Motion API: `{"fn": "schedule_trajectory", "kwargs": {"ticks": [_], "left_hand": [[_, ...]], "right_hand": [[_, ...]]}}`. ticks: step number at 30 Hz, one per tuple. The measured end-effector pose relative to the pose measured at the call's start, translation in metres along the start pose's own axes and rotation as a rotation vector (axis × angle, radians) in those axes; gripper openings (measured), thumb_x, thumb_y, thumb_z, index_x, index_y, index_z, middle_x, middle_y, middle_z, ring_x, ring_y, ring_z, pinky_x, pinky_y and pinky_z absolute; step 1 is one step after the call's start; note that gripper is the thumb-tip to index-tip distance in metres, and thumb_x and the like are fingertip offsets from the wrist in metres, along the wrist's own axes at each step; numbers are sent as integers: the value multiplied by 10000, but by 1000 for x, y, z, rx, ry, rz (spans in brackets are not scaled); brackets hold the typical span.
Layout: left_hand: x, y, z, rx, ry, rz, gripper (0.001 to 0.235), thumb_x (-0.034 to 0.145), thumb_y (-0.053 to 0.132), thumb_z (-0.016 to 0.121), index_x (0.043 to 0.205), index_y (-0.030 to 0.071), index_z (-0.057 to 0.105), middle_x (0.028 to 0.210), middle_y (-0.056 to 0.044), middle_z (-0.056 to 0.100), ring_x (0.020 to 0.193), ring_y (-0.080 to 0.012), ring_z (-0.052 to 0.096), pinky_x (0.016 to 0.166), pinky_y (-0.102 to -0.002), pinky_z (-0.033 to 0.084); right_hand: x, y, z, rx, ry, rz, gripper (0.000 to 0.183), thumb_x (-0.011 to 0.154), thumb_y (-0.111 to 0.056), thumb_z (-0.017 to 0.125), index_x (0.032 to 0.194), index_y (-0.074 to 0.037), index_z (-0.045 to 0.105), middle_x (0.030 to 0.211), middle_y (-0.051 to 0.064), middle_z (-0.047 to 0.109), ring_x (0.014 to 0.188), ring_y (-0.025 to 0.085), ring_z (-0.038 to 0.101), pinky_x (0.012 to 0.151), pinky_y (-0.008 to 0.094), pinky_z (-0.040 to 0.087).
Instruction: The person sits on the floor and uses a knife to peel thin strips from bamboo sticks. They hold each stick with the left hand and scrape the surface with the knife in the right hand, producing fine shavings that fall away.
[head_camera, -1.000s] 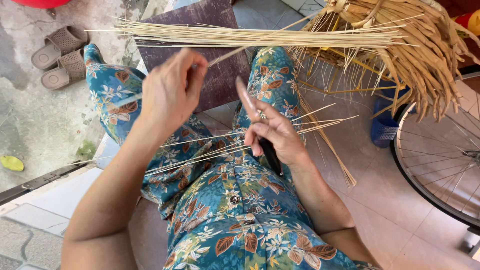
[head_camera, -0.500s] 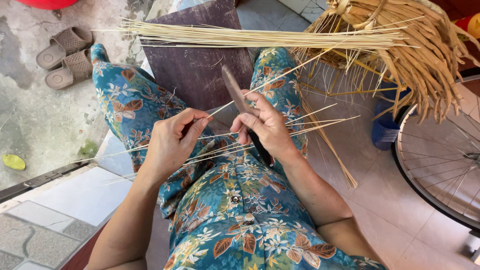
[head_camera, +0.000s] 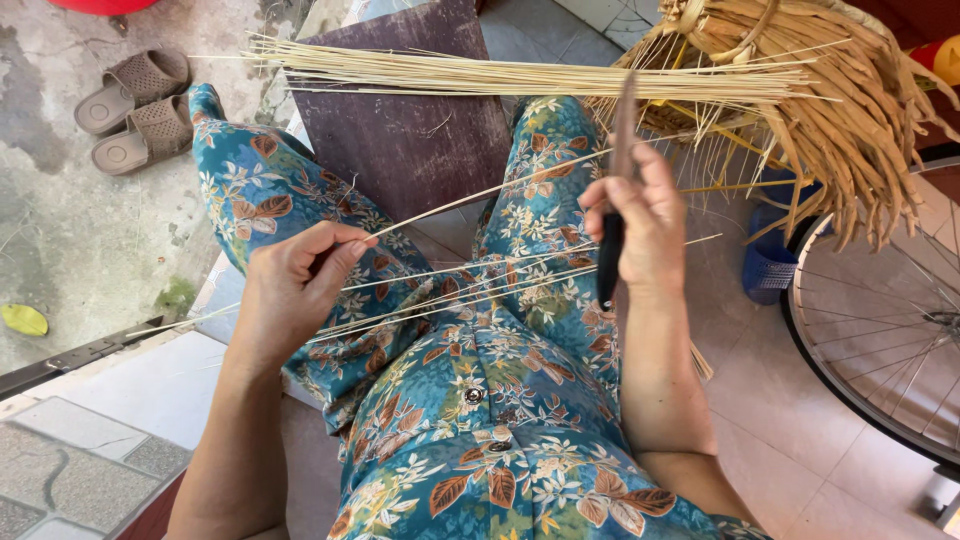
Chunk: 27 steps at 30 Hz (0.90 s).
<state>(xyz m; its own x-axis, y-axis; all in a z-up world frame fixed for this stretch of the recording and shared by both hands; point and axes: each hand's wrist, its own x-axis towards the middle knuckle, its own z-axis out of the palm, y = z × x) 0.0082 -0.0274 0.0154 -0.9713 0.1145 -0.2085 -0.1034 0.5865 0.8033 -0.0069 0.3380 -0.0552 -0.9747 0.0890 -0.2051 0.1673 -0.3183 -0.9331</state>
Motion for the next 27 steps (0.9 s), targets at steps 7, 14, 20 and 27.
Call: {"fn": "schedule_trajectory", "kwargs": {"ticks": [7,14,20,27], "left_hand": [[-5,6,-18,29,70,68,123,990,131,698,1056,48,760,644,7,601,555,-47,489,499,-247,393],[2,19,-9,-94,125,64,108,1033,114,670,1080,66,755,632,8,574,568,-43,490,503,-238,373],[15,41,30,-105,-50,149,125,1001,127,671,1071,54,744,657,-23,613,579,-52,512,504,-249,421],[15,48,38,-56,-79,174,137,983,137,682,1067,48,743,687,-58,645,568,-84,521,515,-272,444]], "right_hand": [[2,-18,-44,69,217,-125,404,1096,-52,596,1493,-26,527,912,146,695,648,176,638,548,292,509],[-10,-32,-29,37,118,-157,554,1089,-99,590,1614,-72,415,889,140,691,622,161,612,555,271,505],[-35,-15,50,-87,-366,221,659,1016,-109,588,1613,-94,310,805,121,700,567,118,615,526,233,503],[-29,1,69,-34,-442,151,407,1080,-70,526,1468,-85,406,875,126,715,612,120,632,579,242,529]]}}
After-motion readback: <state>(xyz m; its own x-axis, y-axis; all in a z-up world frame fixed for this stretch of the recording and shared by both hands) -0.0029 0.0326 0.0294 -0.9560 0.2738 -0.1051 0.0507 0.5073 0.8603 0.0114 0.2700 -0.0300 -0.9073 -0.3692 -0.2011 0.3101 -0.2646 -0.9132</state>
